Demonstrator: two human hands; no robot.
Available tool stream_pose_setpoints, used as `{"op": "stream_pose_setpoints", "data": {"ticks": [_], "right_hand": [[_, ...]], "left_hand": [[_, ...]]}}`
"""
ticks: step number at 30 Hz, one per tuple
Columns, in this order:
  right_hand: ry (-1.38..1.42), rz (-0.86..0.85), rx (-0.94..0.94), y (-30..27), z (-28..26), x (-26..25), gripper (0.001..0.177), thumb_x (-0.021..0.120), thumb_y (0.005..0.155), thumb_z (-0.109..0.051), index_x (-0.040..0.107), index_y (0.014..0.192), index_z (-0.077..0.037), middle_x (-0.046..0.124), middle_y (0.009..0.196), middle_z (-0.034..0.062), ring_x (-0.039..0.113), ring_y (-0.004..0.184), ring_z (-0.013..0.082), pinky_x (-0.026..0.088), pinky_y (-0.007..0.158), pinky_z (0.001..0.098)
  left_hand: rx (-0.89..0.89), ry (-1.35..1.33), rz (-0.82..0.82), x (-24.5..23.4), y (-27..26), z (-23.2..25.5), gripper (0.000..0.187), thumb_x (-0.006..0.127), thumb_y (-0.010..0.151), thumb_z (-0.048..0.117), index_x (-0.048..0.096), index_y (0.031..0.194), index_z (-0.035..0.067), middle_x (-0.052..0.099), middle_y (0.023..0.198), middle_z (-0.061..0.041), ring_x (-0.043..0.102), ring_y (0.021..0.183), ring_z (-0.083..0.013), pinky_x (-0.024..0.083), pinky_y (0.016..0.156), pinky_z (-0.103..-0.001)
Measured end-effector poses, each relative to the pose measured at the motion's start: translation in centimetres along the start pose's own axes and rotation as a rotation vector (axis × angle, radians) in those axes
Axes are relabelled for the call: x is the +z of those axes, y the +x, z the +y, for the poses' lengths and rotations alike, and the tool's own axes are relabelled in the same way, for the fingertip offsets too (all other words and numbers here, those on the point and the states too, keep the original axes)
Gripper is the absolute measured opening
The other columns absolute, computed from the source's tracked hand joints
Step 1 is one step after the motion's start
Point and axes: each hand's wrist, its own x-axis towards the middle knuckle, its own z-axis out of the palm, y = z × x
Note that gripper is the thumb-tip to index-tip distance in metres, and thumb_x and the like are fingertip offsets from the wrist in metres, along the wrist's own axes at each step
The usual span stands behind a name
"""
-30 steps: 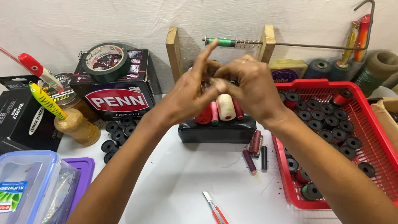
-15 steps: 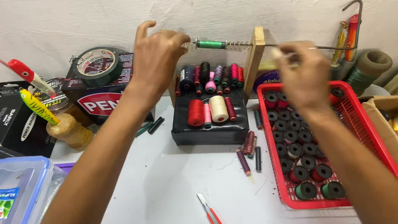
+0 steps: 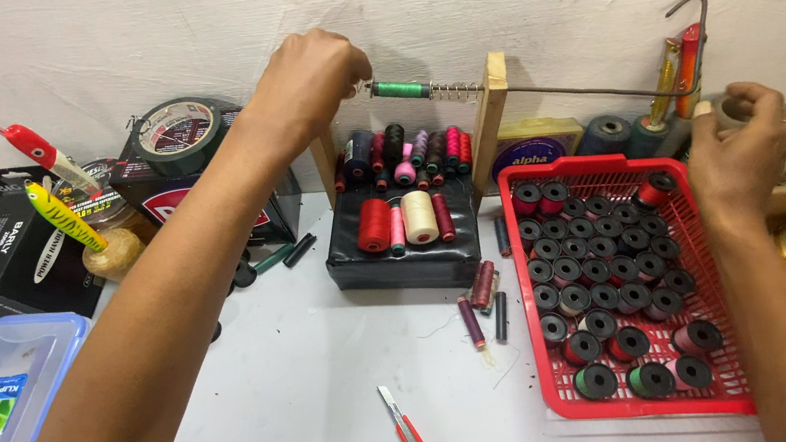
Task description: The person winds green fishing line from a large spool onto a small black bobbin using a manual winder. They then remove the bobbin and continue winding the line by hand, securing the end with a knot.
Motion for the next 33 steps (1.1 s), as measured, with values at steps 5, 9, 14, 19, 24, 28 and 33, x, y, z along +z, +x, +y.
{"op": "stream_pose_setpoints", "data": {"ticks": [5, 9, 14, 19, 24, 28, 33], "right_hand": [[-0.024, -0.035, 0.021, 0.5, 1.2, 0.7, 0.032, 0.066, 0.093, -0.002, 0.049, 0.120, 0.000, 0.054, 0.098, 0.0159, 0.051, 0.088, 0.0288, 0.043, 0.073, 0.0391], [0.049, -0.100, 0.110, 0.7, 1.8, 1.3, 0.033, 0.057, 0.095, 0.001, 0.043, 0.125, 0.000, 0.053, 0.098, 0.0141, 0.052, 0.082, 0.0270, 0.043, 0.066, 0.0397], [0.278, -0.188, 0.308, 1.5, 3.3, 3.6, 0.035, 0.046, 0.097, 0.002, 0.036, 0.130, -0.005, 0.058, 0.102, 0.0119, 0.057, 0.077, 0.0192, 0.049, 0.058, 0.0314], [0.466, -0.242, 0.398, 1.8, 1.6, 3.9, 0.036, 0.039, 0.099, 0.001, 0.035, 0.134, -0.003, 0.061, 0.100, 0.0057, 0.063, 0.068, 0.0110, 0.044, 0.042, 0.0203], [0.463, -0.161, 0.480, 2.0, 0.2, 3.7, 0.021, 0.043, 0.103, -0.009, 0.045, 0.124, -0.011, 0.060, 0.084, 0.0001, 0.063, 0.061, 0.0068, 0.041, 0.037, 0.0181], [0.497, -0.120, 0.429, 2.7, 3.3, 5.5, 0.026, 0.036, 0.100, -0.005, 0.040, 0.125, -0.012, 0.065, 0.102, 0.0037, 0.063, 0.057, 0.0068, 0.044, 0.033, 0.0174], [0.647, -0.181, 0.557, 3.3, -1.3, 2.1, 0.039, 0.035, 0.091, 0.006, 0.057, 0.117, -0.014, 0.061, 0.092, 0.0017, 0.056, 0.061, 0.0053, 0.044, 0.044, 0.0157]], "left_hand": [[0.025, -0.008, -0.083, -0.1, 1.2, -0.5, 0.026, 0.058, 0.059, -0.009, 0.062, 0.074, 0.013, 0.059, 0.066, -0.010, 0.054, 0.064, -0.0358, 0.039, 0.052, -0.045], [-0.081, -0.079, -0.214, -1.7, 1.2, 0.4, 0.015, 0.047, 0.055, -0.004, 0.038, 0.054, 0.008, 0.043, 0.065, -0.014, 0.035, 0.062, -0.0311, 0.026, 0.048, -0.040], [-0.061, -0.140, -0.230, -0.7, 1.8, -0.5, 0.015, 0.051, 0.066, -0.003, 0.056, 0.068, 0.010, 0.055, 0.069, -0.013, 0.048, 0.063, -0.0297, 0.034, 0.051, -0.041], [-0.035, -0.208, -0.238, 0.3, 2.3, -1.4, 0.026, 0.053, 0.076, -0.005, 0.069, 0.088, 0.012, 0.066, 0.077, -0.010, 0.060, 0.076, -0.0299, 0.045, 0.064, -0.041], [0.032, -0.272, -0.192, 0.4, 2.1, -1.5, 0.026, 0.060, 0.074, -0.007, 0.066, 0.096, 0.005, 0.069, 0.086, -0.013, 0.064, 0.087, -0.0287, 0.047, 0.070, -0.039], [0.062, -0.366, -0.170, 0.7, 1.9, -1.7, 0.035, 0.061, 0.070, -0.007, 0.064, 0.101, 0.009, 0.070, 0.087, -0.007, 0.066, 0.086, -0.0222, 0.046, 0.074, -0.035], [0.100, -0.443, -0.125, 1.8, 1.7, -2.6, 0.028, 0.067, 0.073, -0.002, 0.065, 0.099, 0.006, 0.071, 0.085, -0.006, 0.068, 0.083, -0.0175, 0.048, 0.075, -0.031]]}}
